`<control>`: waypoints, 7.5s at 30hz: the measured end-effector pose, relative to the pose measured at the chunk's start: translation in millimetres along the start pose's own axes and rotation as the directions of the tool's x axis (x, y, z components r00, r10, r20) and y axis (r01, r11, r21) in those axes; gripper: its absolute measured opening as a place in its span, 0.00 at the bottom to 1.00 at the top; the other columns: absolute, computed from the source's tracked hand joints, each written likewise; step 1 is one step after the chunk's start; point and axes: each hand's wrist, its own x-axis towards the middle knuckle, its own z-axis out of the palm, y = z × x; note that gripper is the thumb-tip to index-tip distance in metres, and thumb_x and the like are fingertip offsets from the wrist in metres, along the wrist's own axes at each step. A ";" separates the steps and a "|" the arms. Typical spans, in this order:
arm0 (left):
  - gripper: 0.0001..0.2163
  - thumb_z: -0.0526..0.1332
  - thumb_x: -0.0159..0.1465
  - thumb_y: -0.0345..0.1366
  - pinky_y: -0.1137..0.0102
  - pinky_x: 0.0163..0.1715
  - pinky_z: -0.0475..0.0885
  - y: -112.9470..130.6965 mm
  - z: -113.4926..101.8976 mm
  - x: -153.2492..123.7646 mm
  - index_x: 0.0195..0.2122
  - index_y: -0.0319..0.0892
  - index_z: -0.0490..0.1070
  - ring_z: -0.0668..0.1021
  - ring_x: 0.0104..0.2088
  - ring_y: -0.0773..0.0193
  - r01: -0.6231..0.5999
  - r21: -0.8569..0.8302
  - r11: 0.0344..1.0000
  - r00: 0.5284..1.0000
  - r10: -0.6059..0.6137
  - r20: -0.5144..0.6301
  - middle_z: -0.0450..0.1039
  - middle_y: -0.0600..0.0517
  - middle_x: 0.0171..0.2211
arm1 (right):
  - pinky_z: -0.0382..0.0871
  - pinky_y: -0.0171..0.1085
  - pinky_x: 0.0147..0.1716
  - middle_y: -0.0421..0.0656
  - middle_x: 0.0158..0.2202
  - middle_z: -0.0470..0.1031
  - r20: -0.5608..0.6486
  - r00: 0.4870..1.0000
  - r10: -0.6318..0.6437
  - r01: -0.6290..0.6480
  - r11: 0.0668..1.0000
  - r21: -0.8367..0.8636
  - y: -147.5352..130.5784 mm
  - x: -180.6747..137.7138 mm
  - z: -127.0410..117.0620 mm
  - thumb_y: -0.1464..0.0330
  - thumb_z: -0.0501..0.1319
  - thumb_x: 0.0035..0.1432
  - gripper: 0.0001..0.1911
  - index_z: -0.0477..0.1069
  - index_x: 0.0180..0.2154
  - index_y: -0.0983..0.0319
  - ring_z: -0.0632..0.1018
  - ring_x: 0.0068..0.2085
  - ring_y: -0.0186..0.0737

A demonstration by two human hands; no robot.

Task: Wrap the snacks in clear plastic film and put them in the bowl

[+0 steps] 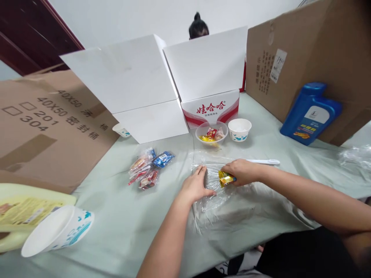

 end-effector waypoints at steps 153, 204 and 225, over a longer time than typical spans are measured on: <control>0.13 0.57 0.60 0.45 0.65 0.37 0.71 -54.7 -47.7 -20.3 0.41 0.42 0.68 0.78 0.31 0.58 0.334 -0.277 0.901 0.837 -0.418 -0.351 0.74 0.51 0.29 | 0.53 0.52 0.61 0.48 0.63 0.63 -0.192 0.978 -0.084 0.105 0.989 0.101 -3.5 -40.2 49.1 0.63 0.57 0.62 0.24 0.66 0.59 0.60 0.61 0.64 0.50; 0.03 0.64 0.53 0.29 0.69 0.37 0.66 -10.1 -34.1 -32.5 0.27 0.43 0.72 0.74 0.38 0.61 -0.013 0.235 0.972 0.981 -0.033 0.189 0.69 0.52 0.34 | 0.67 0.42 0.41 0.47 0.43 0.73 -0.136 0.964 0.228 -0.173 0.928 0.329 15.8 -85.8 0.6 0.54 0.67 0.49 0.32 0.67 0.54 0.58 0.74 0.42 0.46; 0.05 0.54 0.54 0.31 0.70 0.34 0.66 -36.7 -53.4 -39.3 0.31 0.44 0.66 0.74 0.33 0.62 -0.042 -0.117 0.992 0.998 0.046 0.036 0.72 0.55 0.30 | 0.67 0.47 0.44 0.50 0.39 0.72 -0.307 0.950 0.052 -0.034 0.997 0.064 8.3 -77.8 10.6 0.68 0.54 0.61 0.13 0.77 0.32 0.61 0.71 0.42 0.47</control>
